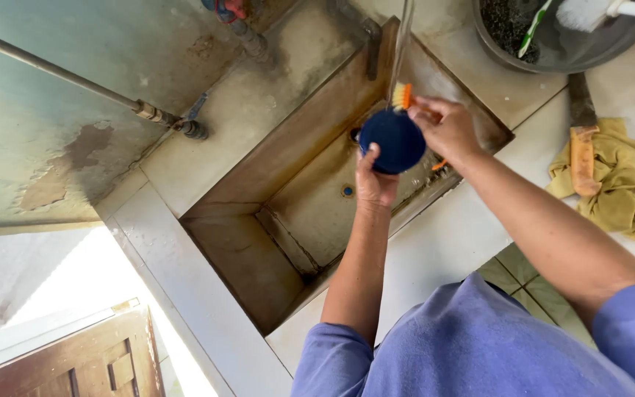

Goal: The person is washing and rinsing a blue plastic water container and its lid using a brush and scouring pad at a utility sink.

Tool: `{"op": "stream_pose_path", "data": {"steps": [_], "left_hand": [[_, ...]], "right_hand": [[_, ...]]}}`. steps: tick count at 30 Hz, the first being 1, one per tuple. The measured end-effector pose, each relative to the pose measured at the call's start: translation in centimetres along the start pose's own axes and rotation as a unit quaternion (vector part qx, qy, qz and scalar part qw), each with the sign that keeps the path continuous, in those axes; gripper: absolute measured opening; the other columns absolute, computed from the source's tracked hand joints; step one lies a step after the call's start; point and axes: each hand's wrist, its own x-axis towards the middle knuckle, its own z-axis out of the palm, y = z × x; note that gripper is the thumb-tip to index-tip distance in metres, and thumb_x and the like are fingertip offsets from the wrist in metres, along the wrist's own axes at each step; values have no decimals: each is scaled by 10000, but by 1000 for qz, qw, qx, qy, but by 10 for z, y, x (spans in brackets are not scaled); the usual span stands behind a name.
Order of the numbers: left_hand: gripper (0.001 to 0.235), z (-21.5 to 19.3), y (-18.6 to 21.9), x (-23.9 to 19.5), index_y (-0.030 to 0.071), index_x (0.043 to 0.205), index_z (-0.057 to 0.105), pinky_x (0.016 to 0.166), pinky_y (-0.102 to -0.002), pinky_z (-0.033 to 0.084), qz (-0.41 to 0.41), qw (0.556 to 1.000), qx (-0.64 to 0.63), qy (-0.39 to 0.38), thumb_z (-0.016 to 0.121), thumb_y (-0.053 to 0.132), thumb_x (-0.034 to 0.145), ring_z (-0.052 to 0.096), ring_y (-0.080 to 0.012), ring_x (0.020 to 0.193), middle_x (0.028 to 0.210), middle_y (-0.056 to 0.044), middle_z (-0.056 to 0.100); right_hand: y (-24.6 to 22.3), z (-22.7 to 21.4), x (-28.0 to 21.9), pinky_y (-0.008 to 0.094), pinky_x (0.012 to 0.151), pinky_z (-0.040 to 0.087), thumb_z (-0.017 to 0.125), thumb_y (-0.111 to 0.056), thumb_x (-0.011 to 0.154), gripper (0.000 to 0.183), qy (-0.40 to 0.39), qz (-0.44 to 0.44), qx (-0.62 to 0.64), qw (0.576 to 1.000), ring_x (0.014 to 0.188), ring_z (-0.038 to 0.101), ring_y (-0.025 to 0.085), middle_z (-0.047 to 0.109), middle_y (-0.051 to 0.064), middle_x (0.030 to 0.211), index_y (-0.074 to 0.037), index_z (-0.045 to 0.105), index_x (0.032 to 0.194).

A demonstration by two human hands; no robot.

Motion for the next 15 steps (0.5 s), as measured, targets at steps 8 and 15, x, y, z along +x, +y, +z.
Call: {"op": "stream_pose_path", "data": {"steps": [8,15], "left_hand": [[465,-50,-14,28,79,1283,608,969,-414,536,-63,998,27,1,649,-43,836,663,-251,1063,1142,-75,697],[410,-89,-26,47,80,993,640,854,-275,546,150,937,315,18,805,-165,709,638,-98,926,1015,23,699]], "right_hand": [[-64,3,-28,363,610,536,765,-318,966,185,-33,-221,-195,955,693,681,236,707,46,869,-230,829,1116],[-72,-11,-17,335,483,487,775,-375,944,153,-117,-186,-258,941,561,616,174,670,-10,750,-284,834,1053]]}}
